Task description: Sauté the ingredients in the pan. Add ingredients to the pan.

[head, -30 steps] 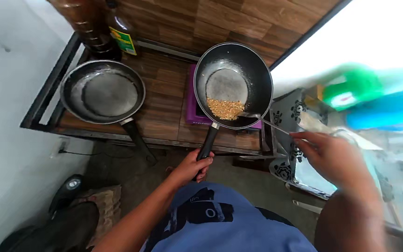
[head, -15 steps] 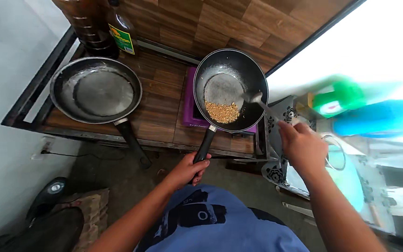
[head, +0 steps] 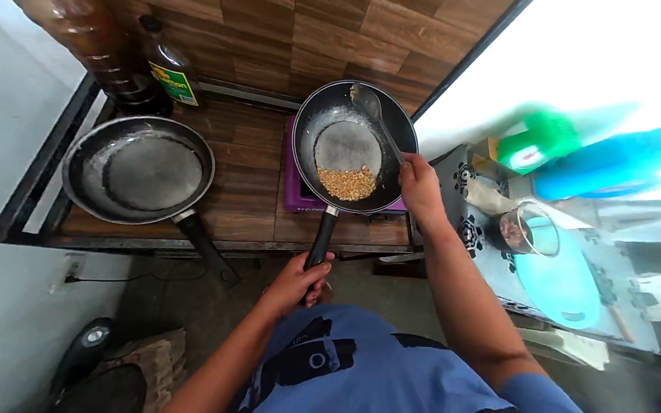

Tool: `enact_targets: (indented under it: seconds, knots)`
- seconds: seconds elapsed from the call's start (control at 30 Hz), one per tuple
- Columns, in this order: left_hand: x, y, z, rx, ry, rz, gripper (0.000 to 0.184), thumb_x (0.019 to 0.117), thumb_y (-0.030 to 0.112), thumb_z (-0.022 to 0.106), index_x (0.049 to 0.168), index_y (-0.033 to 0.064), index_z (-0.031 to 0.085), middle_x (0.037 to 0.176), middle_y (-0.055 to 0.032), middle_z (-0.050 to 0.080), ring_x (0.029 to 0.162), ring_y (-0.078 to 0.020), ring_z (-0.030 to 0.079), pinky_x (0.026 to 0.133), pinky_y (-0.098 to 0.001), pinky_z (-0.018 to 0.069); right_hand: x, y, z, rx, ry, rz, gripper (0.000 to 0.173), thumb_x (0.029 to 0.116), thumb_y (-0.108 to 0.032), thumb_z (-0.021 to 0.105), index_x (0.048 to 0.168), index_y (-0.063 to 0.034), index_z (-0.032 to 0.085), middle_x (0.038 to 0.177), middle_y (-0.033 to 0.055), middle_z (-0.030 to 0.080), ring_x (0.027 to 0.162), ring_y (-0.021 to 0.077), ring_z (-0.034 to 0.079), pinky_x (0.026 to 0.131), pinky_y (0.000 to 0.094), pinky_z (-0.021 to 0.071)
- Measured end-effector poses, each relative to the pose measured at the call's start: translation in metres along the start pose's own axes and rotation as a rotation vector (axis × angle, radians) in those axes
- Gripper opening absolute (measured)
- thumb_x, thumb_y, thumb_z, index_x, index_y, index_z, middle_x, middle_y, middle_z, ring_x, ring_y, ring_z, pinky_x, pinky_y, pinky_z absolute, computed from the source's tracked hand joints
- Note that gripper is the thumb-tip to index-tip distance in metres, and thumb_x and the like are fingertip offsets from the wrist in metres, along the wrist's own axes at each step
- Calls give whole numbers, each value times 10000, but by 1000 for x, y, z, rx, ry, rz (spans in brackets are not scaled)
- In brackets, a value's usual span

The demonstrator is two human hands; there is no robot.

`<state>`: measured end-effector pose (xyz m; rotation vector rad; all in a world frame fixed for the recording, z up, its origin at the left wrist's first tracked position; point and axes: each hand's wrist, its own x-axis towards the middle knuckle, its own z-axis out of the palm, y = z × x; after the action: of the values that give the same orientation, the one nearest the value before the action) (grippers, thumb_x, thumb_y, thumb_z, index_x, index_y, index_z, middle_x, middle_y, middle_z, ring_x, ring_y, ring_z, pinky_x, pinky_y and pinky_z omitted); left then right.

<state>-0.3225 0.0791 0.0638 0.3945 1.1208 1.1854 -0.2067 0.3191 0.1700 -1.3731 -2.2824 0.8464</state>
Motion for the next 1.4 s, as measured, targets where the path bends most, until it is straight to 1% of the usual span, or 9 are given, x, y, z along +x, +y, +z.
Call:
enact_targets:
  seconds: [0.27, 0.43, 0.6, 0.7, 0.8, 0.97, 1.13, 1.27, 1.4]
  knots:
    - [-2, 4, 3, -8, 13, -6, 306, 1039, 169, 538, 1329, 71, 541, 622, 36, 472, 442, -64, 478, 427, -208, 465, -18, -8, 3, -135, -161, -211, 320, 1108, -179, 448, 1347, -84, 638, 859, 156, 675, 664, 277, 620, 616, 475, 523]
    - [-1, 5, 5, 8, 20, -5, 301, 1045, 165, 520, 1330, 70, 537, 623, 41, 477, 447, -55, 483, 431, -199, 465, -45, 15, -44, -285, -302, -345, 291, 1069, -200, 525, 1275, -138, 721, 1008, 101, 735, 845, 252, 699, 767, 512, 570]
    - [-1, 5, 6, 12, 33, -10, 307, 1045, 162, 509, 1337, 74, 534, 624, 46, 472, 443, -53, 479, 425, -198, 465, -49, 16, -65, -333, -126, -304, 276, 1065, -181, 541, 1253, -122, 734, 1045, 136, 732, 887, 314, 702, 768, 558, 554]
    - [-1, 4, 6, 18, 43, -5, 307, 1040, 158, 512, 1334, 72, 536, 621, 45, 470, 442, -56, 481, 424, -200, 465, -28, 6, -47, -375, -22, -234, 300, 1076, -192, 514, 1292, -111, 706, 1087, 202, 715, 940, 400, 697, 774, 607, 536]
    - [-1, 3, 6, 32, 47, 3, 312, 1043, 160, 508, 1340, 69, 532, 622, 47, 466, 442, -57, 478, 425, -205, 467, -7, 7, -20, -426, -57, -202, 340, 1078, -229, 488, 1346, -158, 685, 1151, 208, 695, 980, 408, 693, 803, 607, 539]
    - [-2, 5, 7, 7, 34, 3, 293, 1047, 150, 503, 1326, 66, 533, 626, 44, 469, 446, -54, 481, 428, -197, 467, -36, 27, -22, -474, -142, -514, 292, 1042, -189, 572, 1291, -158, 720, 979, 159, 687, 722, 328, 680, 592, 520, 551]
    - [-3, 7, 7, -3, 24, -8, 293, 1054, 149, 498, 1334, 68, 523, 626, 44, 474, 449, -52, 486, 432, -192, 469, -63, 34, -81, -538, -177, -489, 278, 1024, -197, 582, 1246, -183, 749, 930, 119, 694, 711, 318, 673, 574, 543, 525]
    - [-3, 7, 7, -19, 28, -15, 285, 1050, 147, 512, 1323, 68, 533, 620, 42, 470, 445, -53, 483, 427, -192, 467, -82, 29, -128, -556, -147, -446, 328, 1035, -301, 501, 1211, -209, 762, 905, 67, 703, 725, 274, 670, 600, 546, 521]
    - [-2, 6, 7, -7, 37, -21, 286, 1057, 145, 503, 1331, 68, 532, 622, 38, 468, 443, -56, 479, 425, -197, 463, -87, 21, -118, -631, -165, -333, 258, 1023, -213, 577, 1178, -161, 776, 930, 155, 725, 807, 388, 696, 657, 629, 511]
